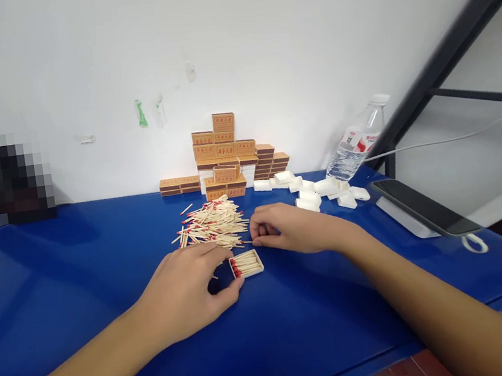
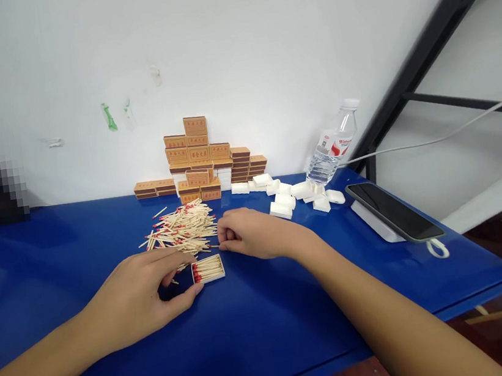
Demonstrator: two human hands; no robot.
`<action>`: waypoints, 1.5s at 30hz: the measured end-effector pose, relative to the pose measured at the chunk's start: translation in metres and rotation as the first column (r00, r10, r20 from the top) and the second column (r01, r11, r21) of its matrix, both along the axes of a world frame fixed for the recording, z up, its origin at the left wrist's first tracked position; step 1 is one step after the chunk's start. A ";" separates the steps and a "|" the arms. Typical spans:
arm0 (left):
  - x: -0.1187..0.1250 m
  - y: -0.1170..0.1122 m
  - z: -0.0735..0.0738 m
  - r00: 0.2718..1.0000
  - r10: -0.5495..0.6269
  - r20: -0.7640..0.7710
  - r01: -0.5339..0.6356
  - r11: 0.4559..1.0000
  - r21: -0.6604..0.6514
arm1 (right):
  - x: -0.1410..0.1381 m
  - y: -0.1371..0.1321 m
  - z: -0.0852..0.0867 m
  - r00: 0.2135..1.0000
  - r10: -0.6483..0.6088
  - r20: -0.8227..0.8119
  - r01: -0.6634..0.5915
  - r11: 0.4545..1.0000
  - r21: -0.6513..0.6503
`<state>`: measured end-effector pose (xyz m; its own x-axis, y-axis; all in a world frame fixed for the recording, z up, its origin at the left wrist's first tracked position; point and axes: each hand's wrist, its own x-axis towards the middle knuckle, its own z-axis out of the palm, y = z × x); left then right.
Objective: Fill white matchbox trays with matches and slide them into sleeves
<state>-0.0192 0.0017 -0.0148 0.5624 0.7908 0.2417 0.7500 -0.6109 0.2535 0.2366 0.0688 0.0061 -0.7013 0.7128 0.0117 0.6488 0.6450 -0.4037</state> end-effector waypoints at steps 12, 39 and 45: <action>0.002 0.000 0.002 1.000 0.002 -0.008 -0.002 1.000 -0.017 | -0.013 -0.025 0.019 0.990 0.088 -0.111 -0.100 0.990 -0.104; 0.002 -0.008 0.003 0.991 -0.136 0.008 0.136 0.979 -0.152 | -0.026 -0.013 -0.009 0.966 -0.061 -0.250 0.093 0.989 0.119; 0.004 -0.010 0.003 0.984 -0.177 0.015 0.177 0.970 -0.169 | -0.036 -0.011 -0.027 0.953 -0.064 -0.295 0.111 0.983 0.146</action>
